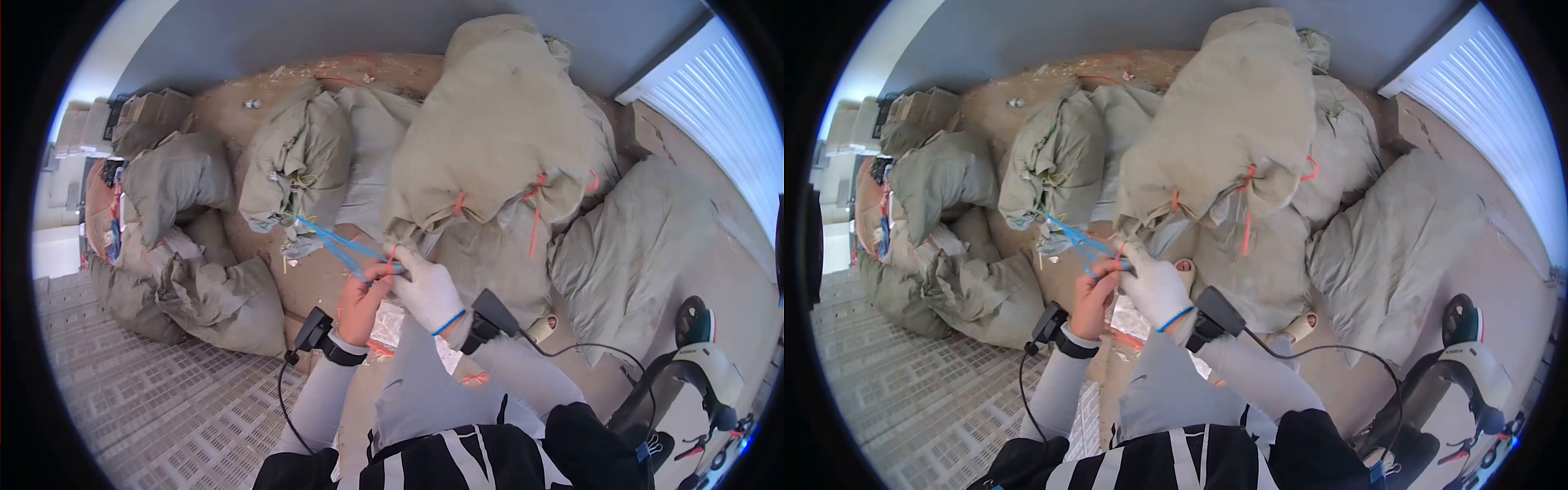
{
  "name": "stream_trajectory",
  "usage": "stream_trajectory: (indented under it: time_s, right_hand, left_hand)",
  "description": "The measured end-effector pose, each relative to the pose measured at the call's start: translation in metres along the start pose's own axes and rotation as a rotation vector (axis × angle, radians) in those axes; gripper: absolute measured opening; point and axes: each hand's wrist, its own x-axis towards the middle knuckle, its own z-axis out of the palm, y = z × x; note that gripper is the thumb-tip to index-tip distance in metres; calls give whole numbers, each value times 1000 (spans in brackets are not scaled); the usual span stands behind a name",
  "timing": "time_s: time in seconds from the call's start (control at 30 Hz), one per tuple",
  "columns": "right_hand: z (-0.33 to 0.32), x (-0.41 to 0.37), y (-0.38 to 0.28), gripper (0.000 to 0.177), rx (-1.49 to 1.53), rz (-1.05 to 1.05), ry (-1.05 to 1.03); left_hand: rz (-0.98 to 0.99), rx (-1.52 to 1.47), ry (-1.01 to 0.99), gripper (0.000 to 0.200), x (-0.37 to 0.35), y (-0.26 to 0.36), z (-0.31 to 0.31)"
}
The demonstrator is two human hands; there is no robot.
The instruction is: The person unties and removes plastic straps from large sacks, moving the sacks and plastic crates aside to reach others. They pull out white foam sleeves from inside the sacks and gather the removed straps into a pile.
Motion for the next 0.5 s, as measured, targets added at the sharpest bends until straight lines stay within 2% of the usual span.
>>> stream_trajectory:
  time_s: [0.07,0.1,0.13,0.17,0.2,0.27,0.3,0.33,0.37,0.43,0.47,0.5]
  right_hand:
    - [25,3,22,26,-166,-62,172]
    - [27,4,18,23,-113,-86,230]
    - [37,7,33,24,-61,-56,245]
    - [45,13,45,23,204,10,237]
    - [42,13,33,21,240,53,278]
    - [47,11,34,18,222,109,339]
    - [45,9,21,17,251,156,397]
    - [41,6,9,19,285,194,450]
    - [34,4,5,18,349,78,394]
    - [17,-17,-3,17,481,-144,294]
    - [16,-30,-15,18,462,-120,236]
    - [9,-41,-28,19,446,-98,175]
  left_hand:
    - [45,2,10,15,6,-9,-11]
    - [40,-27,40,14,9,-12,-10]
    - [114,-53,25,12,20,-37,-20]
    - [50,-63,45,11,19,-23,-15]
    - [109,-112,154,10,28,-38,-19]
    - [-45,-312,273,9,38,-25,-23]
    - [-10,-348,319,8,48,-37,-31]
    - [-45,-293,369,9,48,-44,-42]
    - [-77,-235,419,11,49,-45,-47]
    - [178,63,490,10,46,-53,-55]
    - [216,100,459,20,43,-70,-78]
    - [231,223,320,21,33,-62,-82]
